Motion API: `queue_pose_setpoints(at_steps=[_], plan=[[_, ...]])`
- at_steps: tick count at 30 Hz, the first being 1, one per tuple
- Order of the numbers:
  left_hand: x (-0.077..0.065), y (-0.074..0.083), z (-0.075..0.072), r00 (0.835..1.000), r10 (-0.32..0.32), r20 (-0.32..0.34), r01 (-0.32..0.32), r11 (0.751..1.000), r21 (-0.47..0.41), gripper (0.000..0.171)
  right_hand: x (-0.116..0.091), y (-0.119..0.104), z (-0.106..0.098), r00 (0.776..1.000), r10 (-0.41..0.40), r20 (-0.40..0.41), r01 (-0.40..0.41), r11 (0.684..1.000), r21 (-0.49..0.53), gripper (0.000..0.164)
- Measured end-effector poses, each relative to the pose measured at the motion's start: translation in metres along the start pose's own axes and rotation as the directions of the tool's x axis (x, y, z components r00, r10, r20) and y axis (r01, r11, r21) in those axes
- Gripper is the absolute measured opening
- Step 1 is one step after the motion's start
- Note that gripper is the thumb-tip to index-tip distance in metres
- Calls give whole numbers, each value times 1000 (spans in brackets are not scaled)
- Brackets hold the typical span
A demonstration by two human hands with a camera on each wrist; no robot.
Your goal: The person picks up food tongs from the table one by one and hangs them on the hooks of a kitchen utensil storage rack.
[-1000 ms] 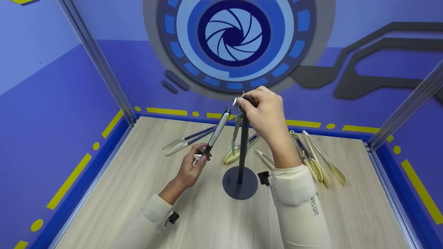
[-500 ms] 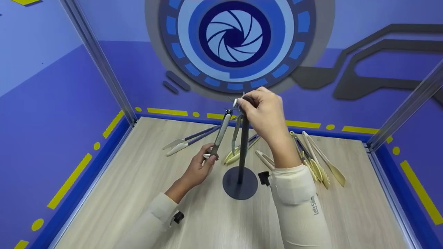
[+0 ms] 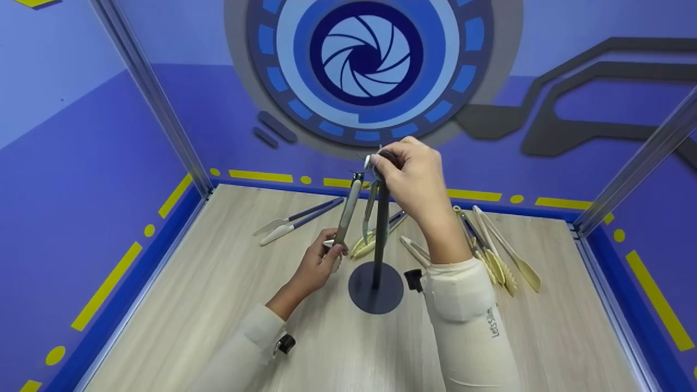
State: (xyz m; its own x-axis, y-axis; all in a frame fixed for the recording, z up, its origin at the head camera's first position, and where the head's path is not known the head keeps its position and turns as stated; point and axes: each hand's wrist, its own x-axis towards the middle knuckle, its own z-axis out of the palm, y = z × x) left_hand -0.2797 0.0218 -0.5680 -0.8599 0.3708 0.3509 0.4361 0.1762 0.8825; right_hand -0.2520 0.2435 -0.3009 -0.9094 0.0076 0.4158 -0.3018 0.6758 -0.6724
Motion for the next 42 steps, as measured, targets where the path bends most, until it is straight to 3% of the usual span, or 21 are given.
queue_pose_setpoints(at_steps=[7, 15, 28, 34, 42], plan=[[0, 0, 11, 999, -27, 24, 27, 1000, -3, 36, -2, 0, -1, 999, 49, 6, -50, 998, 28, 23], [2, 1, 18, 997, -67, 31, 68, 996, -56, 30, -1, -2, 0, 999, 41, 30, -42, 999, 26, 25], [12, 2, 8, 991, -88, 105, 95, 994, -62, 45, 7, -6, -12, 993, -25, 113, 36, 995, -91, 19], [14, 4, 5, 985, -83, 152, 89, 995, -37, 58, 16, -8, -30, 960, -94, 263, 137, 979, -149, 19], [15, 8, 3, 979, -91, 180, 97, 995, -22, 57, 24, -2, -55, 905, -96, 415, 194, 960, -202, 28]])
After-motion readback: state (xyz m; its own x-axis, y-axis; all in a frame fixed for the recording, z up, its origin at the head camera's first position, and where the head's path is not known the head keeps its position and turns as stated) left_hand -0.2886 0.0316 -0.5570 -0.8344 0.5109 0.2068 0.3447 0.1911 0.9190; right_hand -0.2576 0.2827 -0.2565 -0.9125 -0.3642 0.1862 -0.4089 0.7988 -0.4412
